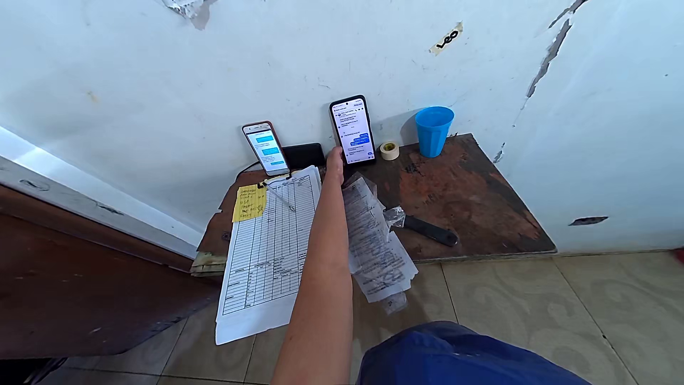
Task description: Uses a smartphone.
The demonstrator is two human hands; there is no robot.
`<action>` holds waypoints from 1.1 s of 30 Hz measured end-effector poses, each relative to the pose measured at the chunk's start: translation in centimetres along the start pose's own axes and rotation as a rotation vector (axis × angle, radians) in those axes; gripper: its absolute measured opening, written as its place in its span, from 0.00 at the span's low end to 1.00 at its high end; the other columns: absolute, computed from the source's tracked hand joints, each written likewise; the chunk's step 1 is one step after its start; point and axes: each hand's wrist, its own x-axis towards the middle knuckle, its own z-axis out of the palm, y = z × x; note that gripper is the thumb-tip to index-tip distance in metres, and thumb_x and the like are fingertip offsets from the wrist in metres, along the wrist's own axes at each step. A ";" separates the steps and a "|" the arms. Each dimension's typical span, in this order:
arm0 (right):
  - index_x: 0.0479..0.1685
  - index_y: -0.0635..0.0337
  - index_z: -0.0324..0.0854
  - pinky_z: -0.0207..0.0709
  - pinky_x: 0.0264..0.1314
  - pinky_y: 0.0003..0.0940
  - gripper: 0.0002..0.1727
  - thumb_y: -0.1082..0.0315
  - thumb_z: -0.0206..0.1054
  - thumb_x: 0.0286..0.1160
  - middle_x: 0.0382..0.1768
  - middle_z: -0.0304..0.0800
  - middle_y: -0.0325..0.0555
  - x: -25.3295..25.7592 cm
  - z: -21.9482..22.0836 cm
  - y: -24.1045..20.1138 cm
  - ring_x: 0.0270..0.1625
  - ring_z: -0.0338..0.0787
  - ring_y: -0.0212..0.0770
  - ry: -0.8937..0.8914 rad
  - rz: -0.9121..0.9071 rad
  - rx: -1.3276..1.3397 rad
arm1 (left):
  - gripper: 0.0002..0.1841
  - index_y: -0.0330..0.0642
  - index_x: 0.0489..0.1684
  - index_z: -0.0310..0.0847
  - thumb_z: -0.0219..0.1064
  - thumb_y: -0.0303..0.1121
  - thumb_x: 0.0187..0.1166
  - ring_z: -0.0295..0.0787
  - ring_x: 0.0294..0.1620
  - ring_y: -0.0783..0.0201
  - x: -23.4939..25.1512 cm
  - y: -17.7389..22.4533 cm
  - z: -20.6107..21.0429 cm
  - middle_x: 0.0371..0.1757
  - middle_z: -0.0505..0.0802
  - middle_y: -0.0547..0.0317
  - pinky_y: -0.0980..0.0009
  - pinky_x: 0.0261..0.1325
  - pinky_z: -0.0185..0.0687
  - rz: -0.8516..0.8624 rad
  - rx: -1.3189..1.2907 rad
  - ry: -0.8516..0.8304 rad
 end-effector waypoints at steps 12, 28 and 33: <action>0.81 0.79 0.64 0.61 0.85 0.40 0.24 0.75 0.44 0.92 0.84 0.66 0.73 -0.1 -0.1 0.0 0.85 0.71 0.54 -0.037 -0.030 -0.032 | 0.24 0.23 0.70 0.72 0.38 0.34 0.92 0.79 0.68 0.54 -0.3 0.0 0.2 0.70 0.82 0.34 0.61 0.73 0.70 0.017 -0.038 0.013; 0.81 0.78 0.64 0.63 0.84 0.37 0.23 0.75 0.44 0.93 0.83 0.67 0.73 -0.3 0.0 -0.1 0.84 0.73 0.52 -0.045 -0.008 -0.071 | 0.24 0.23 0.73 0.70 0.39 0.33 0.92 0.77 0.73 0.52 -0.4 0.0 0.1 0.74 0.79 0.32 0.60 0.77 0.68 0.018 -0.054 0.011; 0.82 0.77 0.64 0.62 0.83 0.37 0.23 0.75 0.44 0.93 0.84 0.66 0.71 -0.1 0.0 -0.4 0.85 0.72 0.51 -0.045 0.020 -0.102 | 0.25 0.22 0.72 0.70 0.37 0.33 0.93 0.77 0.73 0.52 -0.5 0.0 0.1 0.74 0.79 0.32 0.60 0.77 0.69 0.036 -0.042 0.000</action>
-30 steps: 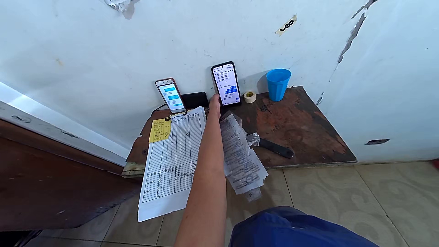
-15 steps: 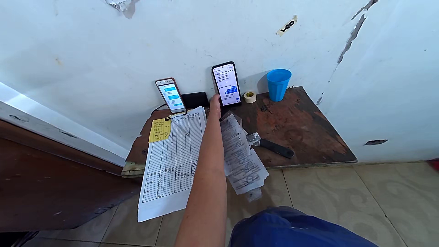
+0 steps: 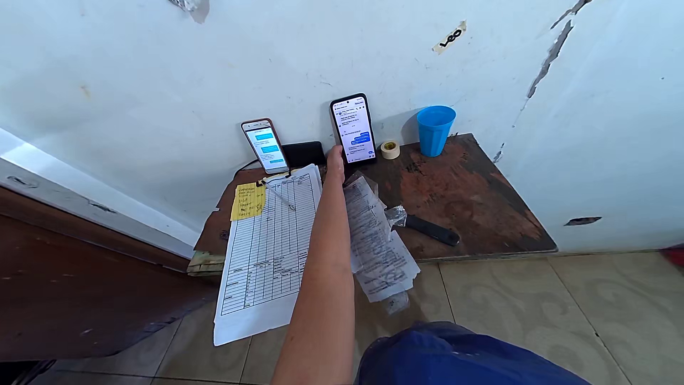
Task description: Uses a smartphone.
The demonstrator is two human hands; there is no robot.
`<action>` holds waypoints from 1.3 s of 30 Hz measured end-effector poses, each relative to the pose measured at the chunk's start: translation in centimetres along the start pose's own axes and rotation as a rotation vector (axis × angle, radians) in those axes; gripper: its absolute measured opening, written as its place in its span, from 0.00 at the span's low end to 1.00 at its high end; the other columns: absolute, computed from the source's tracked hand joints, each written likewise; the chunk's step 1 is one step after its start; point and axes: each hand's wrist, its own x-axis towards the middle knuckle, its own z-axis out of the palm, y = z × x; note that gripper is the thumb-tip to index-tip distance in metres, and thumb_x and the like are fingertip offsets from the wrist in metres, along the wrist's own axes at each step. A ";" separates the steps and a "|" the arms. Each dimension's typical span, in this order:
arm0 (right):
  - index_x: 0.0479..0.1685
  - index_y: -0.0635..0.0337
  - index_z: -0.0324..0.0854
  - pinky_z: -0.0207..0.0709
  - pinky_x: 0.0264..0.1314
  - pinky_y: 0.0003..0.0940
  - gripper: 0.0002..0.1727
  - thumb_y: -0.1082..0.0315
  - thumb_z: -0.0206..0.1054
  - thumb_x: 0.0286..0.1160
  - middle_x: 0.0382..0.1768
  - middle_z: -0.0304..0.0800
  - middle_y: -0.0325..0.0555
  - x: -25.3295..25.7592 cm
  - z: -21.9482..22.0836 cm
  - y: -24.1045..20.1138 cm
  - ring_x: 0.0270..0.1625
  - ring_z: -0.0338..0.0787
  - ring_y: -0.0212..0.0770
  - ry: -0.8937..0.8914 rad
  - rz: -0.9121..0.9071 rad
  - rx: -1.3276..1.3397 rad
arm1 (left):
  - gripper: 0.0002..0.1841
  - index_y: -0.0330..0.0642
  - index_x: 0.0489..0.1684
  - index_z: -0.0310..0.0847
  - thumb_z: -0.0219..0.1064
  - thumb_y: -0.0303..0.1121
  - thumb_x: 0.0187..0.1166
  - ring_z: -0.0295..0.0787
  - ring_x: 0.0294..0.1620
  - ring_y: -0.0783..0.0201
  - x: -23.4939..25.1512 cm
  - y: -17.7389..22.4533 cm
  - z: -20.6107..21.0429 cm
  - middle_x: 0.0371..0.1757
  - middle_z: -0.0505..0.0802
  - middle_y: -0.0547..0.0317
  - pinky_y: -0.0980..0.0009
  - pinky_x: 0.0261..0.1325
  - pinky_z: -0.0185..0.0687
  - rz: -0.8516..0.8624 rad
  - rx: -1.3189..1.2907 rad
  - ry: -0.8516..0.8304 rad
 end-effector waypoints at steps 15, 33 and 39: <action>0.80 0.79 0.65 0.63 0.83 0.35 0.23 0.77 0.46 0.90 0.82 0.68 0.72 0.2 0.4 0.1 0.83 0.73 0.51 0.040 -0.021 0.100 | 0.24 0.21 0.76 0.67 0.39 0.33 0.94 0.75 0.75 0.52 -0.1 -0.1 0.2 0.77 0.76 0.31 0.61 0.79 0.67 -0.019 -0.033 0.040; 0.80 0.79 0.65 0.64 0.82 0.35 0.23 0.78 0.46 0.90 0.82 0.68 0.72 0.3 0.4 0.0 0.82 0.75 0.50 0.032 -0.006 0.115 | 0.23 0.23 0.74 0.69 0.42 0.33 0.93 0.75 0.74 0.53 -0.1 -0.3 0.3 0.76 0.78 0.33 0.61 0.78 0.66 0.001 -0.089 0.097; 0.80 0.79 0.65 0.63 0.83 0.36 0.24 0.79 0.45 0.89 0.82 0.68 0.73 0.2 0.5 0.1 0.82 0.75 0.51 0.043 -0.026 0.122 | 0.20 0.22 0.69 0.72 0.43 0.29 0.91 0.78 0.66 0.56 -0.2 -0.6 0.2 0.69 0.81 0.35 0.63 0.73 0.70 0.033 -0.094 0.103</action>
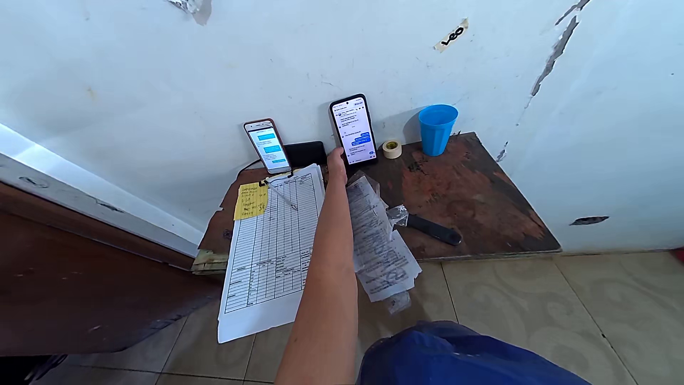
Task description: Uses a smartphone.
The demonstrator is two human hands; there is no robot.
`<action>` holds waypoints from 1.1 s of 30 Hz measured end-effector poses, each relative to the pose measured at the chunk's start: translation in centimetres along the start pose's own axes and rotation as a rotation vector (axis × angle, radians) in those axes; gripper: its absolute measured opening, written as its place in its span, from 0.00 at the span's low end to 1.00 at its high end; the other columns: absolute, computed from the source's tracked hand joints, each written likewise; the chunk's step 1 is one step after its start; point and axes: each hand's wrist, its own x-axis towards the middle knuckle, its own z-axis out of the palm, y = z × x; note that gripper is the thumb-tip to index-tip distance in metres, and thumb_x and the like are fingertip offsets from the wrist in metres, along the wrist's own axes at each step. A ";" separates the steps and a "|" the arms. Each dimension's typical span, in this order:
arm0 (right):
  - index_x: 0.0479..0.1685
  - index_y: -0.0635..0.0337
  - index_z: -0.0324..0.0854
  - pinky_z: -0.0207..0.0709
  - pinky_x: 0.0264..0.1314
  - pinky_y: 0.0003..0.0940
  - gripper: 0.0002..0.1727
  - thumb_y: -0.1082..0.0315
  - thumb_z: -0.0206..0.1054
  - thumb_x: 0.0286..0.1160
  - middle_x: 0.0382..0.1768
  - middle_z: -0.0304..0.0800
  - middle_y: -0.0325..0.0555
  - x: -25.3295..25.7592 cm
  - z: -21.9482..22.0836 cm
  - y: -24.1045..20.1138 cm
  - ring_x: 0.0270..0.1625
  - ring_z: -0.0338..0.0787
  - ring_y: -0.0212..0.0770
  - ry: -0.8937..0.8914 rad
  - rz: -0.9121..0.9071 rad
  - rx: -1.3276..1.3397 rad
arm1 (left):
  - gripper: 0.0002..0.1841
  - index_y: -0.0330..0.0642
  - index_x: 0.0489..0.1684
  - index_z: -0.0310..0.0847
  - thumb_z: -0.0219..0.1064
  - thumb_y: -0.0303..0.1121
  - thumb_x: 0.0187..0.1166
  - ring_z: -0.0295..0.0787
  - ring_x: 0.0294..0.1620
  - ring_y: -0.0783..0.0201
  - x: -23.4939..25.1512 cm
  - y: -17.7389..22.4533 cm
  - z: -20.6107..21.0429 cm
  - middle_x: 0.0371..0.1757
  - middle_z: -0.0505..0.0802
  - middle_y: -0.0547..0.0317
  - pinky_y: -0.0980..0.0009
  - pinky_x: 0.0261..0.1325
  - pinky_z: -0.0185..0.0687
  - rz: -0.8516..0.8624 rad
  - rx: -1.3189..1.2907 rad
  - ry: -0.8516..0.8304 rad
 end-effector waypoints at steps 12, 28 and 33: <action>0.81 0.79 0.64 0.63 0.83 0.37 0.24 0.78 0.45 0.90 0.83 0.66 0.73 0.2 -0.2 -0.6 0.84 0.72 0.52 -0.034 0.022 -0.026 | 0.21 0.21 0.71 0.70 0.42 0.28 0.91 0.79 0.67 0.56 0.1 -0.1 -0.3 0.70 0.81 0.33 0.64 0.74 0.69 0.027 0.002 -0.042; 0.81 0.79 0.64 0.63 0.82 0.35 0.23 0.77 0.44 0.91 0.83 0.66 0.73 0.2 -0.3 -0.5 0.83 0.73 0.51 -0.031 0.009 -0.022 | 0.21 0.20 0.71 0.70 0.42 0.26 0.91 0.80 0.61 0.58 0.1 -0.2 -0.2 0.66 0.83 0.34 0.66 0.70 0.72 0.042 -0.011 -0.038; 0.81 0.79 0.63 0.63 0.82 0.34 0.23 0.77 0.44 0.92 0.83 0.66 0.72 0.3 -0.4 -0.6 0.83 0.73 0.49 -0.045 0.026 -0.035 | 0.21 0.20 0.72 0.69 0.41 0.28 0.92 0.80 0.62 0.58 0.0 -0.1 -0.2 0.67 0.82 0.33 0.66 0.72 0.71 0.039 -0.014 -0.039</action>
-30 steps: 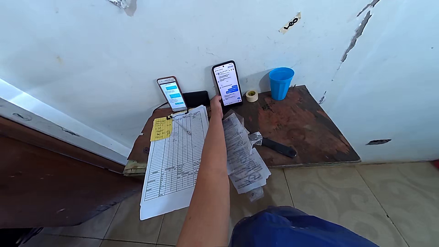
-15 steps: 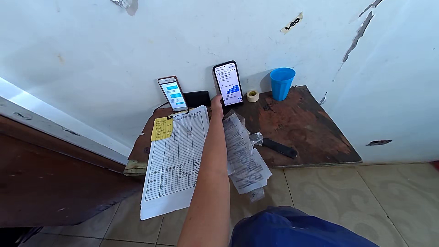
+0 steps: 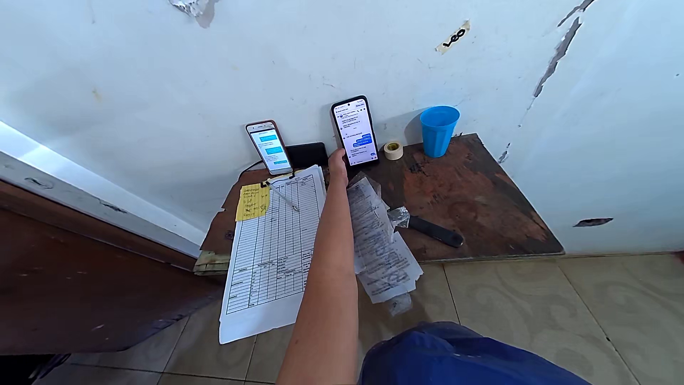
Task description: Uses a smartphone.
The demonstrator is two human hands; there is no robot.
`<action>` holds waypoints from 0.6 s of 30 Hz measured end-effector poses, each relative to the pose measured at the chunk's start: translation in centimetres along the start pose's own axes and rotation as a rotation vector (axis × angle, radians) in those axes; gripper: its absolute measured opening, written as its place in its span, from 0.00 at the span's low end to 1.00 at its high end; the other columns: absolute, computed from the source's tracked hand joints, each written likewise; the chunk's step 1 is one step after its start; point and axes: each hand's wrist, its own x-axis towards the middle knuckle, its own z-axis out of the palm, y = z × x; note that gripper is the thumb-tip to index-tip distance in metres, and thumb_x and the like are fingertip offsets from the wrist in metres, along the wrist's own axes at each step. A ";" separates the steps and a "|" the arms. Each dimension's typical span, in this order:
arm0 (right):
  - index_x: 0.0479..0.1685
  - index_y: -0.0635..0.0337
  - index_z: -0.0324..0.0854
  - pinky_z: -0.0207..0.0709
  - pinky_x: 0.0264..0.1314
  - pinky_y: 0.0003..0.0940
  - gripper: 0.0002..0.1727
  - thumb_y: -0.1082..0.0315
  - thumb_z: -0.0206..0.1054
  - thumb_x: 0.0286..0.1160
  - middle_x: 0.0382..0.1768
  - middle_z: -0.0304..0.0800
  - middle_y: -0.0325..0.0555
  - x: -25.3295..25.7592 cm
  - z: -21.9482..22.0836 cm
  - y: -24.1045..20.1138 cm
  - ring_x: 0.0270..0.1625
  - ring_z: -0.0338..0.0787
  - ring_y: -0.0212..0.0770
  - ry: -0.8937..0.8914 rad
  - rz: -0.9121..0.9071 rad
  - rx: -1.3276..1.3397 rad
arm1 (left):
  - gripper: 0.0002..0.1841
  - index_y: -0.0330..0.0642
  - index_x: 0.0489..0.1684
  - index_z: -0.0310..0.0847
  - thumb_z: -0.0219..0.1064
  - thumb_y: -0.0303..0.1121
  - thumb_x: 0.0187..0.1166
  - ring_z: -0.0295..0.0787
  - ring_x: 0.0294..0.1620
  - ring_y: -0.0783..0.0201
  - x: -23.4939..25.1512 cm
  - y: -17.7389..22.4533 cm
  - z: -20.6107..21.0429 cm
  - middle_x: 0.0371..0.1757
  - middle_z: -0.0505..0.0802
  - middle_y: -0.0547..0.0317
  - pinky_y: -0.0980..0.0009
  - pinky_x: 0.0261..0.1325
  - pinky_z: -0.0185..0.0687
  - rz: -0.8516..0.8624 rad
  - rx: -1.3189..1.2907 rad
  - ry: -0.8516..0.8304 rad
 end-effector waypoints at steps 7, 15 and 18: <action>0.80 0.80 0.65 0.63 0.82 0.33 0.23 0.78 0.43 0.91 0.83 0.67 0.73 0.0 0.0 0.2 0.83 0.73 0.49 0.006 -0.038 -0.024 | 0.21 0.20 0.69 0.71 0.40 0.28 0.92 0.81 0.61 0.58 0.2 -0.2 -0.1 0.65 0.83 0.34 0.66 0.70 0.72 0.010 0.019 0.001; 0.81 0.79 0.63 0.64 0.80 0.32 0.23 0.79 0.43 0.91 0.83 0.66 0.72 0.0 -0.2 0.0 0.82 0.74 0.47 -0.001 -0.004 0.022 | 0.20 0.21 0.68 0.72 0.42 0.28 0.91 0.81 0.59 0.58 0.1 -0.2 0.0 0.63 0.83 0.35 0.66 0.69 0.72 0.009 0.017 0.013; 0.81 0.79 0.64 0.64 0.81 0.33 0.23 0.79 0.44 0.91 0.83 0.67 0.73 0.0 -0.2 0.0 0.82 0.74 0.49 0.007 -0.004 0.000 | 0.20 0.21 0.69 0.72 0.43 0.22 0.85 0.80 0.62 0.56 0.4 -0.5 -0.3 0.67 0.82 0.34 0.64 0.71 0.71 0.032 0.072 -0.038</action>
